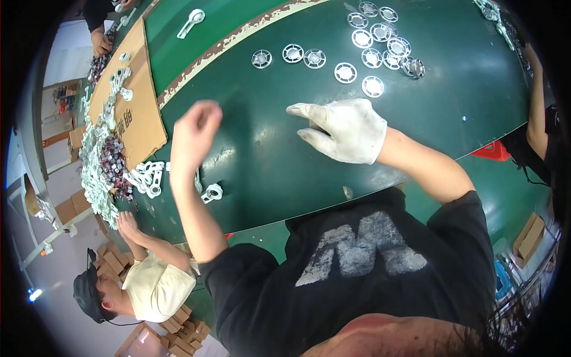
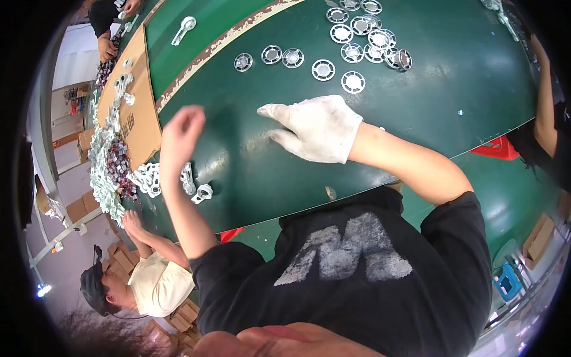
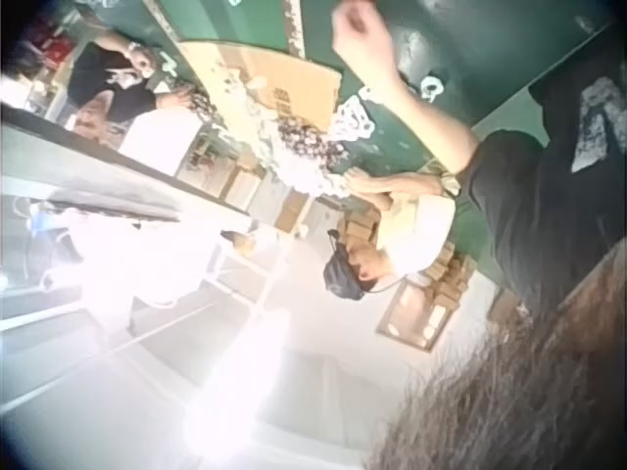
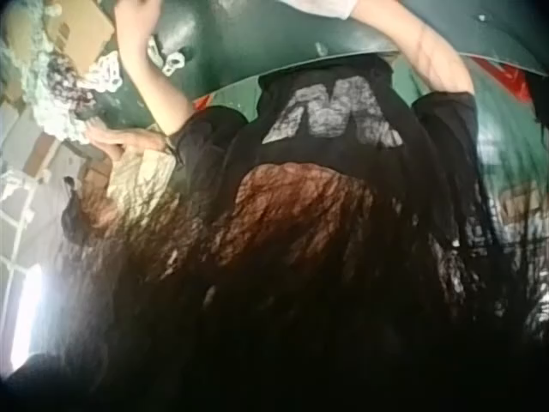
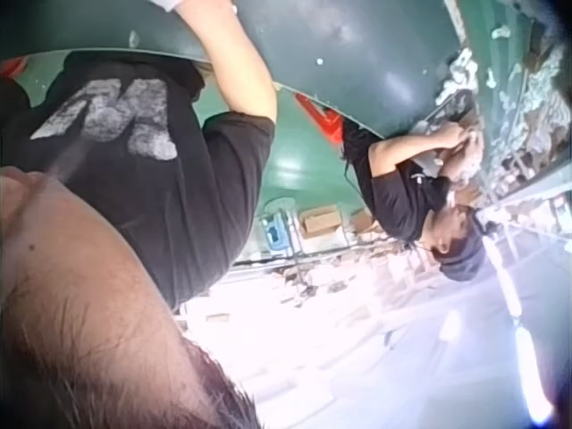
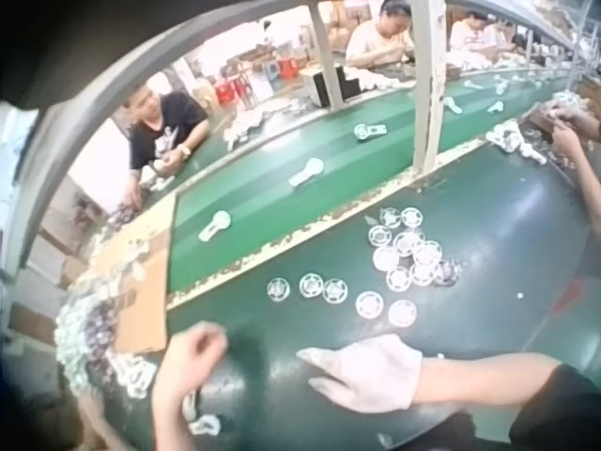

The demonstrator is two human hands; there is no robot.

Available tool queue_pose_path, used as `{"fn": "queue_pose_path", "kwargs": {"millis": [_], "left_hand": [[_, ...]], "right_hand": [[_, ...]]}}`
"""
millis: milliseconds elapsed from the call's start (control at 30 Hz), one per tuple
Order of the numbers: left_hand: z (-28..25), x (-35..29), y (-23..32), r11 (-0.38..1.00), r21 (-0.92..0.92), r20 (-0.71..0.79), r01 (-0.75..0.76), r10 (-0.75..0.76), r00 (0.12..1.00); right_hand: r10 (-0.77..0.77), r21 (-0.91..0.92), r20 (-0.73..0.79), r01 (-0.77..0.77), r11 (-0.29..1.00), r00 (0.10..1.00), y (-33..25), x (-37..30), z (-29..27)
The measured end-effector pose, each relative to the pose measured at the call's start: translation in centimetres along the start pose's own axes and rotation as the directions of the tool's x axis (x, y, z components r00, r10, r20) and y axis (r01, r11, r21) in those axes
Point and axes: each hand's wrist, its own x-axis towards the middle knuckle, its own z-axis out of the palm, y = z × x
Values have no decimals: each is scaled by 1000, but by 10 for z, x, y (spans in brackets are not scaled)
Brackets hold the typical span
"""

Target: The person assembles small circular components into white plastic housings by hand, taking the components from a cardboard box and inserting them into the housings.

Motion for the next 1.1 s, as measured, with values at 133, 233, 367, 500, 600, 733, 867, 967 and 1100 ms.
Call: {"fn": "queue_pose_path", "kwargs": {"millis": [133,233,367,500,600,733,867,967,1100], "left_hand": [[-22,-99,4,850,444,137,283,-377,916],[-13,-145,-17,865,424,107,267,-341,934],[10,-146,-19,906,322,13,276,-296,955],[27,-115,-5,918,-134,0,373,-376,927],[46,-84,8,837,-514,1,189,-220,976],[75,-39,36,739,-664,-4,115,-157,988],[97,-13,67,637,-762,49,120,-128,991],[101,-1,80,583,-791,184,187,-64,981],[98,27,60,725,-673,-134,-146,74,988]], "right_hand": [[7,-22,60,-6,1000,998,2,1,0],[50,-3,144,-50,999,988,0,7,-1],[22,-17,88,-21,1000,996,0,4,3],[89,44,131,-96,994,987,-2,5,7],[94,128,217,-124,984,972,-7,8,4],[91,171,240,-134,976,967,-10,10,6],[189,98,128,-202,974,974,-15,15,4],[187,23,-80,-185,982,979,-1,12,10],[146,27,-176,-143,989,973,12,14,5]]}}
